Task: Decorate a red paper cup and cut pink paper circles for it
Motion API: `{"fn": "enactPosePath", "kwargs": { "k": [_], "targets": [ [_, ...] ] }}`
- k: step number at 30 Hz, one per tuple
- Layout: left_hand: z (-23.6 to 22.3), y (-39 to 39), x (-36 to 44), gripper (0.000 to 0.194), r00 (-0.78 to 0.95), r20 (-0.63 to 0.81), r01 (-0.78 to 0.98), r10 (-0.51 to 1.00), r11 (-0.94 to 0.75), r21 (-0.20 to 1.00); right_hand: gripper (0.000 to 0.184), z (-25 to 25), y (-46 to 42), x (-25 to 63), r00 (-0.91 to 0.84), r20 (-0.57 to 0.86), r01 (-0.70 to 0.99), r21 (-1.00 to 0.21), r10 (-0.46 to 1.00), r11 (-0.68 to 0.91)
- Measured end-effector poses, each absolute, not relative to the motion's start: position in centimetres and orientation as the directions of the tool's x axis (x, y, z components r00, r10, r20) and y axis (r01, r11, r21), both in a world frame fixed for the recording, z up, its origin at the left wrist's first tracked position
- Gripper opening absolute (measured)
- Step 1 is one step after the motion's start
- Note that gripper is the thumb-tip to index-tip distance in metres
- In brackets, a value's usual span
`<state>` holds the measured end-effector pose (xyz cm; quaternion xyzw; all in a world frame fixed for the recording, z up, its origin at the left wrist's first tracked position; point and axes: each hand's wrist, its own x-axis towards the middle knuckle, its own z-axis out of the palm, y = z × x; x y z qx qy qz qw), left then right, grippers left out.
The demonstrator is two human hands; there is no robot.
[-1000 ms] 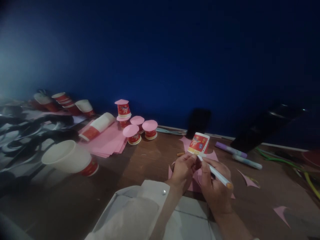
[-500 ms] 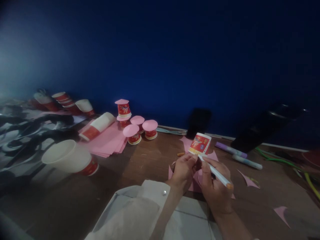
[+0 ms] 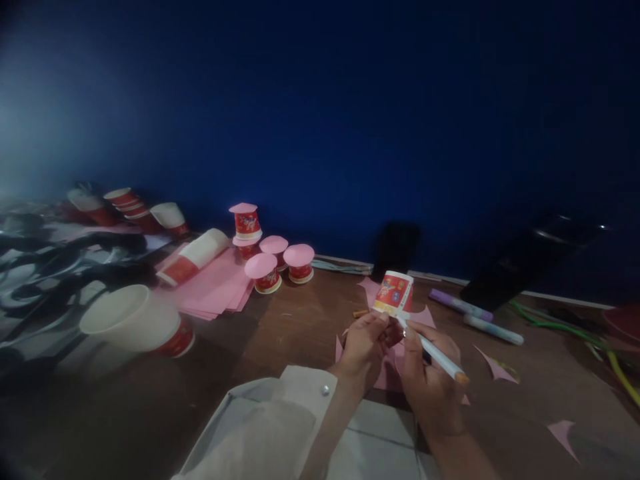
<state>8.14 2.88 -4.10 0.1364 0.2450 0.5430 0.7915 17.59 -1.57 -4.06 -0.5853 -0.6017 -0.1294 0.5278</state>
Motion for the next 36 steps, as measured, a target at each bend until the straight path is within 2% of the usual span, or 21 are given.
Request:
{"fn": "enactPosePath", "kwargs": {
  "k": [9,17,28,36],
  "targets": [
    [-3.9,2.9,8.3,0.058,0.289,-0.229,-0.755,0.929,0.369,0.543,0.023,-4.2,-1.4,17.8,0.221,0.789,0.832,-0.459,0.573,0.311],
    [-3.9,2.9,8.1,0.055,0.289,-0.227,-0.770,0.930,0.367,0.522,0.021,-3.4,-1.6,17.4,0.212,0.809,0.857,-0.424,0.548,0.295],
    [-3.9,2.9,8.1,0.049,0.310,-0.251,-0.764,0.917,0.397,0.508,0.020,-3.8,-1.4,17.8,0.208,0.792,0.838,-0.447,0.575,0.312],
    [-3.8,2.8,8.0,0.049,0.298,-0.234,-0.779,0.925,0.377,0.501,0.020,-3.3,-1.7,17.3,0.201,0.825,0.865,-0.403,0.528,0.299]
  ]
}}
